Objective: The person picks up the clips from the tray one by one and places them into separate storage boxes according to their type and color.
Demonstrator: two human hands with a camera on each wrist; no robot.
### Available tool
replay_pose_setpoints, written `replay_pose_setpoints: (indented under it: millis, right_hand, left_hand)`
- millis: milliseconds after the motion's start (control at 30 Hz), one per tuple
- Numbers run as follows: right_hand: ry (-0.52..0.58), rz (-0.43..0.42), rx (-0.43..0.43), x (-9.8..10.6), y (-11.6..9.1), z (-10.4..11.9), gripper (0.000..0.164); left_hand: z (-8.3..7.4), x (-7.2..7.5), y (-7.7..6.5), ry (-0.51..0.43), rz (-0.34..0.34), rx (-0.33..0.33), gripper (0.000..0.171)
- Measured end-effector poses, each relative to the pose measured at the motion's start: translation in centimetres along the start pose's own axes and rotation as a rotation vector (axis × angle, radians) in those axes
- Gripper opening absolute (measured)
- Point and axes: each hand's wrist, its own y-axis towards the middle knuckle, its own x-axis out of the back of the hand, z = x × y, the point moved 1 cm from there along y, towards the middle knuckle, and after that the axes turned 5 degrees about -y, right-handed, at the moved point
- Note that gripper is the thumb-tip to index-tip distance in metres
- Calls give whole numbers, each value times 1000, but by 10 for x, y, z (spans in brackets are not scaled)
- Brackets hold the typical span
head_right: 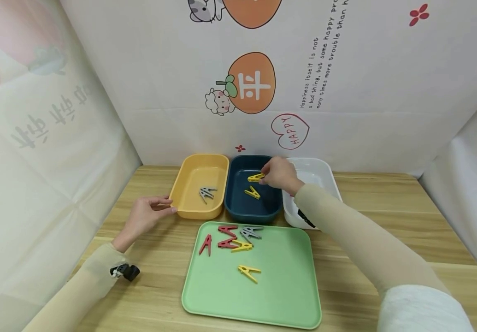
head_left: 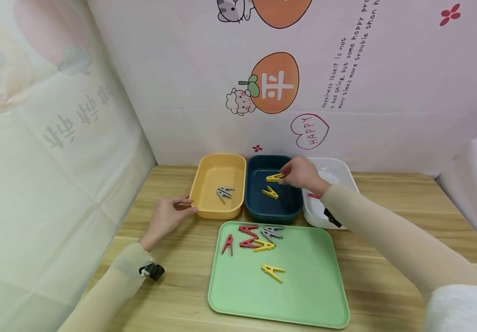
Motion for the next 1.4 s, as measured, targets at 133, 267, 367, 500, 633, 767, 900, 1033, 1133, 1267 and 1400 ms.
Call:
replay_pose_setpoints:
  millis: [133, 267, 367, 500, 633, 767, 900, 1033, 1133, 1267, 1400]
  right_hand:
    - [-34, 7, 11, -3, 1, 3, 33]
    - [-42, 17, -5, -6, 3, 6, 34]
    - [-35, 20, -38, -8, 6, 7, 33]
    - [-42, 22, -75, -10, 9, 7, 33]
    - [-47, 24, -92, -11, 11, 8, 33]
    - [-48, 27, -96, -12, 12, 8, 33]
    - [-50, 29, -95, -12, 12, 8, 34]
    - [-56, 19, -93, -13, 13, 8, 33]
    - [-65, 20, -90, -14, 13, 8, 34]
    - [-82, 53, -79, -14, 14, 7, 39]
    - [-56, 78, -53, -12, 12, 4, 39]
  left_hand:
    - [0, 0, 0, -6, 0, 4, 32]
    - [0, 0, 0, -8, -4, -6, 31]
    - [0, 0, 1, -10, -4, -18, 30]
    - [1, -1, 1, -9, -2, -21, 30]
    - [1, -1, 1, -9, -4, -15, 30]
    - [1, -1, 1, -6, -2, -9, 30]
    - [0, -1, 1, -9, 0, -2, 30]
    - [0, -1, 2, -10, 0, 6, 30]
    - [0, 0, 2, -10, 1, 8, 30]
    - [1, 0, 2, -11, 1, 6, 30]
    - [0, 0, 2, -7, 1, 8, 30]
